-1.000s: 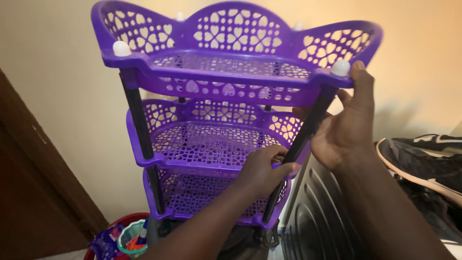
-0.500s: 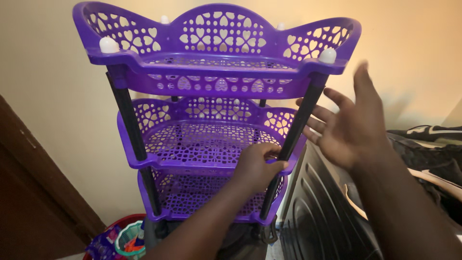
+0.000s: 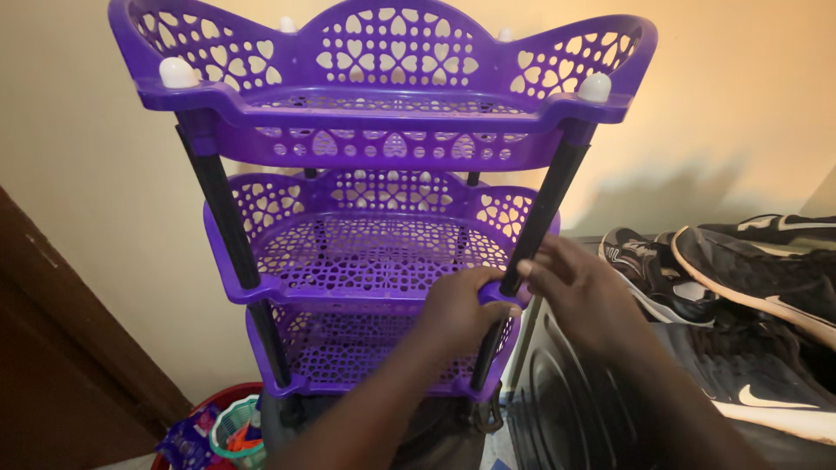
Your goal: The person assembles a three-tier purple plastic storage rack by inserting black support poles into the baskets and securing them with white plastic caps. The person handles the baskets and poles by hand, stacking them vertically and adjusting the fit of the components.
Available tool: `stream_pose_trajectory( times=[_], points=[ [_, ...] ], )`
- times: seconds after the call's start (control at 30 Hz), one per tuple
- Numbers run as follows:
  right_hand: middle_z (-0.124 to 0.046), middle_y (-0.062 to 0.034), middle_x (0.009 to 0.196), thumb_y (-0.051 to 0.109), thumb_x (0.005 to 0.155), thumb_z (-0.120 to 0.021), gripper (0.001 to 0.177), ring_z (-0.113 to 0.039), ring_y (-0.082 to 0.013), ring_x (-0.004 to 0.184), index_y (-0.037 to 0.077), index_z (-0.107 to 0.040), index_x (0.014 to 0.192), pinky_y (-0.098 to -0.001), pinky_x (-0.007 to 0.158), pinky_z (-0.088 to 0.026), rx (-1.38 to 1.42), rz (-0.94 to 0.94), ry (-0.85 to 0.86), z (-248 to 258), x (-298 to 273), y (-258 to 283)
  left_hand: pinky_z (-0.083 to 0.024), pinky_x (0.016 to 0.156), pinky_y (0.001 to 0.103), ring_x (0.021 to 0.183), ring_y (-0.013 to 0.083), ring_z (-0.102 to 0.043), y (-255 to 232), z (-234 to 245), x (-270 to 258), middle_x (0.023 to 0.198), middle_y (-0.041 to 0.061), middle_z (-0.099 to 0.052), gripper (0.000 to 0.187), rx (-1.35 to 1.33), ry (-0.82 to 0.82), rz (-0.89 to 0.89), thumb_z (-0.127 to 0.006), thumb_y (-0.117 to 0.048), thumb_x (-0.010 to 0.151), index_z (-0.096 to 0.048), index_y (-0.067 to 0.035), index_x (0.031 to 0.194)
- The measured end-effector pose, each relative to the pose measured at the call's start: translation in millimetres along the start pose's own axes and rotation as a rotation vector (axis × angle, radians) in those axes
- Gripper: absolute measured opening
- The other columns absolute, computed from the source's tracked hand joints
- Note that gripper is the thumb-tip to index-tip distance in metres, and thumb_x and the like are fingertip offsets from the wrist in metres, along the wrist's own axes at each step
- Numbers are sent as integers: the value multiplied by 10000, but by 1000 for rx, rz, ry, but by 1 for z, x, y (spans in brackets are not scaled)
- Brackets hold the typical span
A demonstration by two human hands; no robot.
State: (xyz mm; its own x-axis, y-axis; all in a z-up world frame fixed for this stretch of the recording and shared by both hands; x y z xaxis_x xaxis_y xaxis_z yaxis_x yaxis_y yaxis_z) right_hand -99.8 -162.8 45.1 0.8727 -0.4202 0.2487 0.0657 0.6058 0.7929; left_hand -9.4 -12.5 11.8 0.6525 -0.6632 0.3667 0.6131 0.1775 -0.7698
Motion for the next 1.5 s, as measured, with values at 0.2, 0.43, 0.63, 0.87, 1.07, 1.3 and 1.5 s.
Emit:
stream_pose_trajectory(
  times=[0.2, 0.43, 0.63, 0.87, 1.07, 1.3, 1.5],
  points=[
    [-828, -101, 1060, 234, 908, -680, 390, -785, -173, 905, 58, -676, 1256, -313, 834, -603, 16, 21, -29, -4, 5, 8, -566, 760, 393, 814, 286, -756, 1, -2, -6, 868, 122, -757, 344, 0, -73, 2, -801, -300, 779, -758, -107, 1061],
    [-840, -77, 992, 254, 896, -756, 394, -756, -168, 777, 46, -687, 1223, -330, 675, -572, -6, -8, -97, -5, 0, 10, -561, 793, 404, 886, 309, -743, -2, 0, -6, 937, 136, -757, 398, -50, -123, -101, -794, -280, 757, -744, -98, 1107],
    [-834, -77, 983, 215, 898, -745, 353, -777, -123, 787, 36, -683, 1196, -275, 678, -580, 20, 33, -142, -11, -3, 7, -565, 789, 406, 866, 297, -761, -2, -1, -5, 911, 129, -768, 382, -73, -81, -32, -788, -264, 736, -763, -124, 1091],
    [-761, -204, 1097, 103, 916, -689, 378, -734, -185, 975, 31, -583, 1271, -313, 812, -598, 378, 106, 56, -29, 4, -22, -575, 813, 395, 936, 302, -753, 10, -5, -2, 1016, 146, -757, 474, -42, -100, -62, -838, -283, 732, -709, -87, 1144],
    [-799, -92, 1170, 119, 896, -665, 371, -748, -156, 1085, 77, -618, 1262, -309, 943, -547, 85, -41, 151, -17, 12, -25, -573, 823, 408, 995, 324, -754, 16, -5, -3, 1052, 167, -747, 617, -84, -84, -32, -867, -283, 704, -593, -60, 1209],
    [-818, -101, 1129, 134, 852, -735, 388, -771, -167, 1040, 39, -655, 1219, -302, 915, -568, 177, 9, 122, -15, 13, -12, -556, 790, 439, 932, 359, -735, 10, -4, -2, 968, 166, -750, 519, -7, -101, 1, -864, -262, 710, -659, -77, 1150],
    [-825, -55, 1082, 238, 862, -799, 387, -796, -141, 950, 89, -687, 1201, -298, 824, -607, -37, -141, -21, -20, -2, 10, -587, 791, 409, 944, 324, -763, 6, -8, -5, 1010, 138, -774, 471, -67, -167, -67, -807, -183, 725, -698, -99, 1176]
  ],
)
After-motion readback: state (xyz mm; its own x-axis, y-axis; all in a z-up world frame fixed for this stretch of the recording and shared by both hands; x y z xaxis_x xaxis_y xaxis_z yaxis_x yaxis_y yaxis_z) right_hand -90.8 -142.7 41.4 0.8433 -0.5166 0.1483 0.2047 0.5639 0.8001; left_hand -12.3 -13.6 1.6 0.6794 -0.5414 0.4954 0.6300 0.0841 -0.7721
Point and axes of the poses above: each hand's wrist, its own x-axis towards the middle knuckle, its own z-axis out of the back of the hand, y = z × x, the point moved 2 cm from there along x, towards the middle knuckle
